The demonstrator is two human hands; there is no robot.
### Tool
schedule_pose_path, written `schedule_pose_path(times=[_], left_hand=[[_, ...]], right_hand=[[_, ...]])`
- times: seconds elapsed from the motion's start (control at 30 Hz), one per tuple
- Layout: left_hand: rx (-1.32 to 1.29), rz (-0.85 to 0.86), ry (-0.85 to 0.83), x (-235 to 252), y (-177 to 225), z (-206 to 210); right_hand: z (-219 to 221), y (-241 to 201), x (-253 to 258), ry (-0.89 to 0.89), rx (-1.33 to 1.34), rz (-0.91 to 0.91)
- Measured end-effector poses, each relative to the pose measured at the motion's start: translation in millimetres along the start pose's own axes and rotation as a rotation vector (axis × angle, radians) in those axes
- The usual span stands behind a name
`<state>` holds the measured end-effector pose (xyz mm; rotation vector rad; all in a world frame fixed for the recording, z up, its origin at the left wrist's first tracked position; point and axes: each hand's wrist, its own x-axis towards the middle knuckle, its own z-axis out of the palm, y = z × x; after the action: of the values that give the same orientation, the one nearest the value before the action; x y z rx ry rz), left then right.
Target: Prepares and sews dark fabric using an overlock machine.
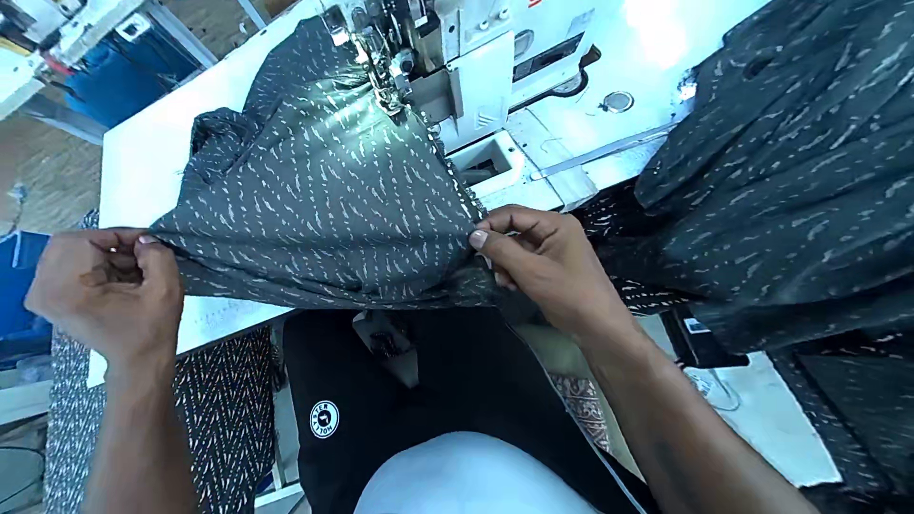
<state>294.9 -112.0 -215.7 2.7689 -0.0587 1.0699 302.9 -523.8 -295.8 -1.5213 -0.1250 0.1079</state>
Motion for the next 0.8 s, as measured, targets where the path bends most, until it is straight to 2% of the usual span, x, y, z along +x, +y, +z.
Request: schedule_pose_path(times=[0.2,0.37,0.8], left_hand=[[-0.044,-0.038,-0.058,-3,6,8],[-0.077,-0.028,-0.093,-17,8,14],[-0.021,-0.02,-0.07,4,-5,4]], right_hand=[[5,5,-6,0.16,-0.151,-0.146],[5,1,-12,0.208,-0.162,-0.258],[19,-9,-16,0.179,0.079,0.007]])
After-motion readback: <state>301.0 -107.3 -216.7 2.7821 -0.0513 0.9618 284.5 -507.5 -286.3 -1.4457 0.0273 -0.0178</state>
